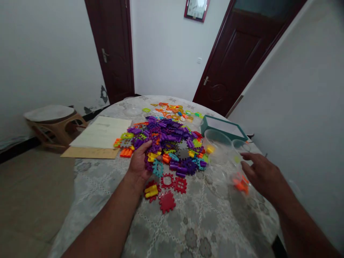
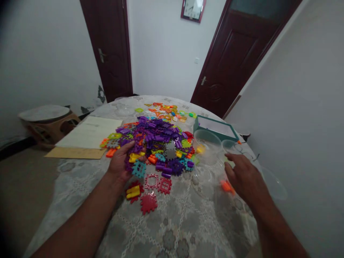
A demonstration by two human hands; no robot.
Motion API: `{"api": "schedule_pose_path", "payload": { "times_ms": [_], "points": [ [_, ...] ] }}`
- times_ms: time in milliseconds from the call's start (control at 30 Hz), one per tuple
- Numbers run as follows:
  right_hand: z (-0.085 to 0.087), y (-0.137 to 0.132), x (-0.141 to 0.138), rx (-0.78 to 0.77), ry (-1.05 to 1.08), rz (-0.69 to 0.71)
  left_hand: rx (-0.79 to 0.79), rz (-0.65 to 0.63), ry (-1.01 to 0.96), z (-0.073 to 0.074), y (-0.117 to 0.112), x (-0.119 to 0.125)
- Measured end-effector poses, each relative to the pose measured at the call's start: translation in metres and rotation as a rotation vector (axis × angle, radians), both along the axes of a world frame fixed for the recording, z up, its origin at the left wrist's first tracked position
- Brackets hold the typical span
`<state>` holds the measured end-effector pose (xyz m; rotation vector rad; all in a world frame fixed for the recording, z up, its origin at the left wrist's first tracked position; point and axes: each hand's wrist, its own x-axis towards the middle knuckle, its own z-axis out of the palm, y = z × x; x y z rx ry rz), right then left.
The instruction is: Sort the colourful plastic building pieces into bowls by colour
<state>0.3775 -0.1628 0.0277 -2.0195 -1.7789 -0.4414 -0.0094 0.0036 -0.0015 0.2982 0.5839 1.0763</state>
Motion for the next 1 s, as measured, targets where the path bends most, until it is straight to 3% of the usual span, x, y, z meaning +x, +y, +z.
{"api": "schedule_pose_path", "payload": {
  "times_ms": [200, 267, 367, 500, 600, 700, 800, 1000],
  "points": [
    [-0.015, 0.02, -0.168, -0.133, 0.339, 0.454, 0.002, -0.03, -0.021, -0.003, -0.002, 0.002],
    [-0.025, 0.03, -0.206, -0.144, 0.367, 0.569, -0.012, -0.063, -0.02, -0.002, -0.005, 0.003],
    [-0.039, 0.045, -0.237, -0.129, 0.386, 0.63, -0.022, -0.081, -0.02, -0.001, -0.007, 0.004],
    [-0.049, 0.054, -0.246, -0.067, 0.474, 0.644, -0.037, -0.035, -0.014, 0.001, -0.007, 0.005],
    [-0.048, 0.053, -0.243, -0.066, 0.658, 0.518, -0.038, 0.025, -0.043, 0.001, -0.005, 0.008],
    [-0.045, 0.054, -0.237, -0.208, 1.004, 0.332, -0.042, 0.034, -0.037, 0.0, -0.004, 0.009],
    [-0.042, 0.055, -0.225, -0.362, 1.311, 0.257, -0.029, 0.024, -0.001, 0.0, -0.003, 0.007],
    [-0.028, 0.033, -0.193, -0.257, 1.182, 0.31, 0.004, -0.01, 0.119, 0.007, -0.005, 0.007]
  ]
}}
